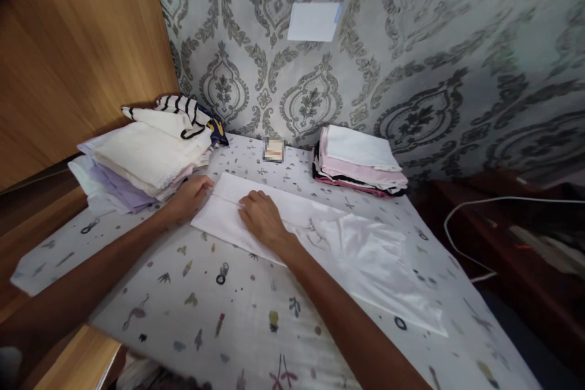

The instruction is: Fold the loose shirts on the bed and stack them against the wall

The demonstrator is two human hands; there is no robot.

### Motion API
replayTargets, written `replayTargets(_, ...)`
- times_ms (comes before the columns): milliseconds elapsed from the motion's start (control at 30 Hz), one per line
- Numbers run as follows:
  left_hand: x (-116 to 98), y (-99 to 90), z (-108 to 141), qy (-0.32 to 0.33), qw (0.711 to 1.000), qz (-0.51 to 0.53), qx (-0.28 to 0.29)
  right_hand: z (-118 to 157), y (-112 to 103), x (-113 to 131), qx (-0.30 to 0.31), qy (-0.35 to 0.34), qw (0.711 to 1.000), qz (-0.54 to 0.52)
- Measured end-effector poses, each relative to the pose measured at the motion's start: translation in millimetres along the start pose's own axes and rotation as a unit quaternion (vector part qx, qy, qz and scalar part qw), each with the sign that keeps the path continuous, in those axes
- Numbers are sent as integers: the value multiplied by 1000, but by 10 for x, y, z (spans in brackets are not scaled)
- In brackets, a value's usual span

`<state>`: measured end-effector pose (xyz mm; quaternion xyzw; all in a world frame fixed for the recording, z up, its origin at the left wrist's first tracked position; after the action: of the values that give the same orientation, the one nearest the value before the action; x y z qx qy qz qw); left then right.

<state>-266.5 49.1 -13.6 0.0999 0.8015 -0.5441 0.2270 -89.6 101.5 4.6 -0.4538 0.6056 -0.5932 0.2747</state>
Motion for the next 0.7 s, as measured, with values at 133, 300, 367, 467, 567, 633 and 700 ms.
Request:
replayTargets(133,78,-70,18,-18,998,9,64,-322,87,265,10,20,999,-49)
replayTargets(300,-76,-37,215,5,962,-8,272,-634,290,352,28,54,994,-96)
replayTargets(367,-135,-47,284,2,948,0,318,-684,346,307,15,66,990,-122)
replayTargets(467,-190,-86,305,-2,945,21,328,-708,395,255,-11,62,984,-165)
replayTargets(567,-207,-90,303,3,941,62,332,-697,382,251,-56,48,977,-202)
replayTargets(633,-186,-71,311,3,936,73,344,-676,370,274,-84,38,973,-210)
replayTargets(700,-147,-52,319,-2,933,66,355,-654,376,299,-101,35,974,-200)
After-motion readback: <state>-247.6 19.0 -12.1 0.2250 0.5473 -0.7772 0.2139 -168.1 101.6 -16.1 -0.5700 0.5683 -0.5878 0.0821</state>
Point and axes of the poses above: each hand's wrist, its own z-axis away from the middle knuckle, its own y-axis out of the palm, x = y × z, the point moved 8 cm from there along -z, towards the middle knuckle, and after that the axes turned 1 degree about y, right-handed, at the moved point
